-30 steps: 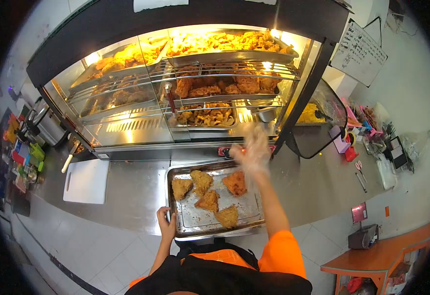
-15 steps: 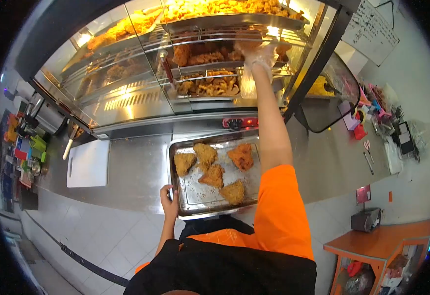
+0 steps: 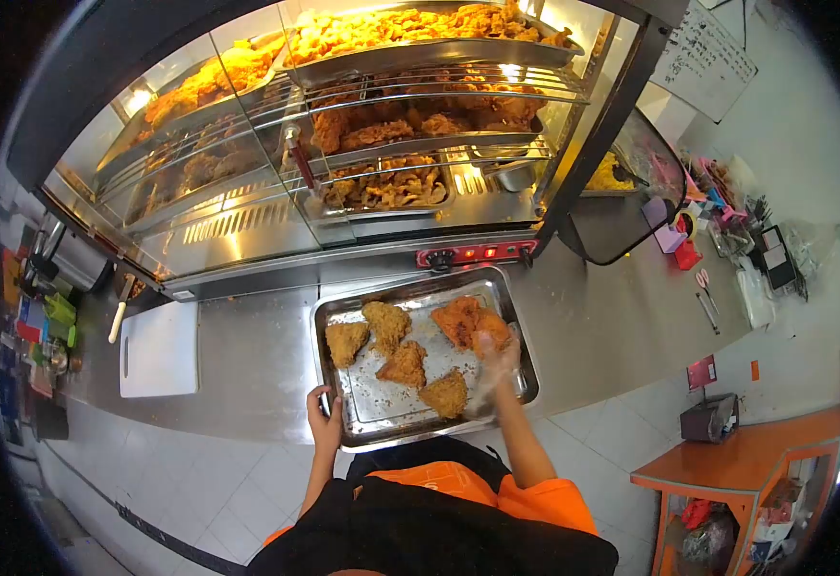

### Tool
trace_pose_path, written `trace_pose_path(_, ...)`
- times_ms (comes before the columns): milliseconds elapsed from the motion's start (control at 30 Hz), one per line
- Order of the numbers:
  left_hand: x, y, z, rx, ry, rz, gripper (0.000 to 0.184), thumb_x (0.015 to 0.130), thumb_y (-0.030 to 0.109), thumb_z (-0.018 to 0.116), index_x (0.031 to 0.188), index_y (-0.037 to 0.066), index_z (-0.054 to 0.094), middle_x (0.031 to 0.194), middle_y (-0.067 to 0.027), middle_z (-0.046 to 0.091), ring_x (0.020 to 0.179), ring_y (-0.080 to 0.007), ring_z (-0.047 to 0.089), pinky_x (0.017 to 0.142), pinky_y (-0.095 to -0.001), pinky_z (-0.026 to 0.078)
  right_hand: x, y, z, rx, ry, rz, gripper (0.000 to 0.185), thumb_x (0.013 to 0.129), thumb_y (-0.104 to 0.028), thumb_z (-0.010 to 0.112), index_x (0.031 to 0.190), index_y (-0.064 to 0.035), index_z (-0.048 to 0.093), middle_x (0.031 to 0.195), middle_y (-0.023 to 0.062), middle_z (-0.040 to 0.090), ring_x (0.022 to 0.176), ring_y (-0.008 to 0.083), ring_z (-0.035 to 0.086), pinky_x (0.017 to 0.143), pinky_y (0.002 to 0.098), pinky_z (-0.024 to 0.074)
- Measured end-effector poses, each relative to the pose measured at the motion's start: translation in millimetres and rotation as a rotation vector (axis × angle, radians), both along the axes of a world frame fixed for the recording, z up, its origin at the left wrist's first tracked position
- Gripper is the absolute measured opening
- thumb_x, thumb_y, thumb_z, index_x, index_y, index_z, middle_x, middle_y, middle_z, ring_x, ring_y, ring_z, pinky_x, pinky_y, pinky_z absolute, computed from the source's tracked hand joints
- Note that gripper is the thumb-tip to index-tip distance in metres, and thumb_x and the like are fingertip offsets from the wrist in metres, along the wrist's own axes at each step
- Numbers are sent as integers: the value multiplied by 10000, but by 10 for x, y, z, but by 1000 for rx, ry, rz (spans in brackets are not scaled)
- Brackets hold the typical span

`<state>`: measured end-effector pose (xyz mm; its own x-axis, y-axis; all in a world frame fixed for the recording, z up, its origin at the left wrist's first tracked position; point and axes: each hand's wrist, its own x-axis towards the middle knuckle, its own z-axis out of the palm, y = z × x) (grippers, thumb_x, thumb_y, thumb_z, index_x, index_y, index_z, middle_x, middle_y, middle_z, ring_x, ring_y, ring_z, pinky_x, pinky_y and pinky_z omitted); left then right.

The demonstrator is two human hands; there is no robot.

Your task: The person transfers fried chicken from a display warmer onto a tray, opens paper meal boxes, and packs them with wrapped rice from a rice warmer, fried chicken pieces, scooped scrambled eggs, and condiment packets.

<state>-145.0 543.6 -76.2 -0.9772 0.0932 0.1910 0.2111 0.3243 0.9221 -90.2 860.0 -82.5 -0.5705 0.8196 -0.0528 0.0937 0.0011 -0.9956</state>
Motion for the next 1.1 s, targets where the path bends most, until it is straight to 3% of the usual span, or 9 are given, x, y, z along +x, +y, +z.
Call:
trace_pose_path(67,-10,-4,15,-51,-3,-31,218,728,53,563,927,5,486,930,-136,475,920,-261,458,834,-325,346,-56,-116,9,432,-182,-181,680,705,-419,609,1185,3,376,1132,188,472,1027,313,475,882,380,372)
trace_pose_path(167,-25,2,81,-91,3,-53,204,741,79,557,919,7,487,919,-139,472,904,-265,459,819,-328,350,-136,231,385,334,-708,334,733,714,-511,542,1226,-23,349,1202,197,419,1112,338,397,959,379,280)
trace_pose_path(200,-24,4,87,-97,-6,-51,201,742,80,556,917,7,487,918,-139,472,902,-267,459,818,-329,351,-215,291,746,542,-926,480,687,698,-501,563,1194,-51,406,1194,174,435,1098,332,413,937,380,306)
trace_pose_path(267,-5,16,115,-101,-9,-29,193,742,74,551,911,5,489,915,-141,473,898,-270,459,816,-331,352,-423,634,1096,861,-851,393,660,705,-405,608,1221,-66,374,1132,187,485,1056,350,449,903,379,346)
trace_pose_path(300,-4,13,118,-101,5,-25,192,742,73,551,910,5,490,915,-141,473,897,-270,459,816,-331,352,-613,606,1760,643,-763,323,615,745,-414,555,1217,-62,377,1151,161,479,1069,347,436,908,391,338)
trace_pose_path(400,2,11,128,-99,44,-13,189,735,64,550,906,7,491,918,-146,472,903,-274,454,820,-336,349,-1204,1057,2252,757,-540,-82,734,769,-603,327,1271,-69,287,1262,206,338,1134,336,362,919,404,298)
trace_pose_path(433,4,6,117,-102,53,-8,191,732,63,551,904,8,491,919,-146,472,906,-276,453,822,-338,348,-1295,888,2652,562,-606,-144,774,771,-616,316,1256,-13,293,1253,185,359,1110,325,387,917,387,303)
trace_pose_path(500,5,-5,84,-106,71,5,193,726,61,554,902,10,492,920,-147,473,912,-279,450,826,-342,345,-2244,2162,2114,410,-650,40,732,776,-560,414,1239,-3,314,1192,162,421,1063,289,426,881,361,342)
trace_pose_path(1100,-55,-20,-44,-44,0,-6,208,735,44,548,930,3,489,901,-122,505,868,-217,488,793,-296,373,-2528,2045,2492,-35,101,-167,562,800,-483,431,1141,-36,426,1062,168,491,922,284,499,771,349,418)
